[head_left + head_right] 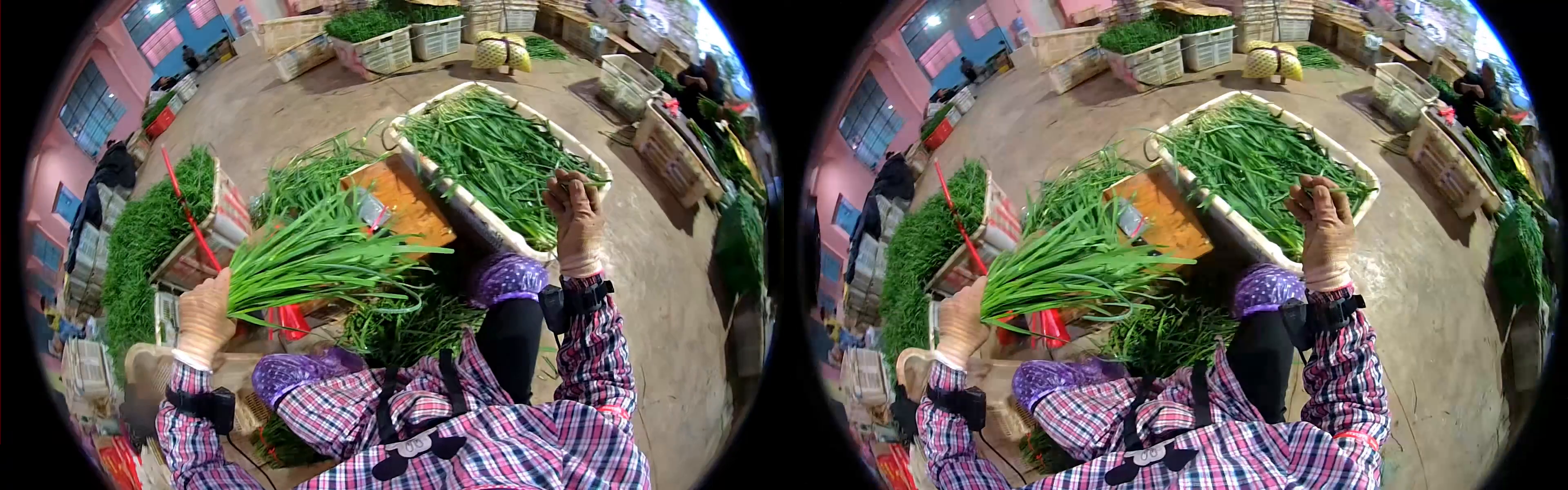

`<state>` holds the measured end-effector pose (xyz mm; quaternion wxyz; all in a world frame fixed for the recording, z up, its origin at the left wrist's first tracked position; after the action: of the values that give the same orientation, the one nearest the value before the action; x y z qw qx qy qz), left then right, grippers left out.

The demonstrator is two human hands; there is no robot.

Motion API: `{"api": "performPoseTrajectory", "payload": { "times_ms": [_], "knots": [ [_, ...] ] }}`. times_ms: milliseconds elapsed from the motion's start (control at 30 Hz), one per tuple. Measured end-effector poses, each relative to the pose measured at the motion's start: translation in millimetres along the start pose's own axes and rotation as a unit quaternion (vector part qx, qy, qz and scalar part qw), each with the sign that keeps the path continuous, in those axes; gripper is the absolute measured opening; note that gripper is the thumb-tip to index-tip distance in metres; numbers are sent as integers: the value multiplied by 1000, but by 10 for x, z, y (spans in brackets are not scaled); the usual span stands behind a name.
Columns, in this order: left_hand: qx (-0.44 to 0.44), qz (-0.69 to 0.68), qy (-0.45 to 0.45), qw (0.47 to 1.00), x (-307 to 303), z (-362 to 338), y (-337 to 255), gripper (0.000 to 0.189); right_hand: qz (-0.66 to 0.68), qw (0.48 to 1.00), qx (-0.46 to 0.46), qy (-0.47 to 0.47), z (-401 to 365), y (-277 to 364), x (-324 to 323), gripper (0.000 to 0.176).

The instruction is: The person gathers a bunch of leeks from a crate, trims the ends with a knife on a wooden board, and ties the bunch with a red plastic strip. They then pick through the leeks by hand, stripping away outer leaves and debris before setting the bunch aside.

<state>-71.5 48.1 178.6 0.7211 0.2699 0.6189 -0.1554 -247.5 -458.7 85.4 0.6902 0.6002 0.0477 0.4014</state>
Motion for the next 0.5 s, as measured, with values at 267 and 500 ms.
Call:
{"api": "performPoseTrajectory", "payload": {
  "times_ms": [267,500],
  "knots": [
    [-49,14,-41,998,102,364,173,62,-210,967,-35,-141,-363,509,-1239,27],
    [-103,-463,-90,876,589,878,434,47,-381,921,-31,-70,-1460,687,-3775,32]
  ]
}}
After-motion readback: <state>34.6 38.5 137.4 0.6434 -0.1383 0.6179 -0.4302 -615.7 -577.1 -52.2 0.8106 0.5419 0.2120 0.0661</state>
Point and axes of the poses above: each hand's wrist, its own z-axis towards the middle knuckle, its own x-axis out of the palm, y = z × x, the point moved 6 cm from there along z, towards the middle knuckle, and after that the axes turned 14 degrees about -z, right-handed, at the moved point
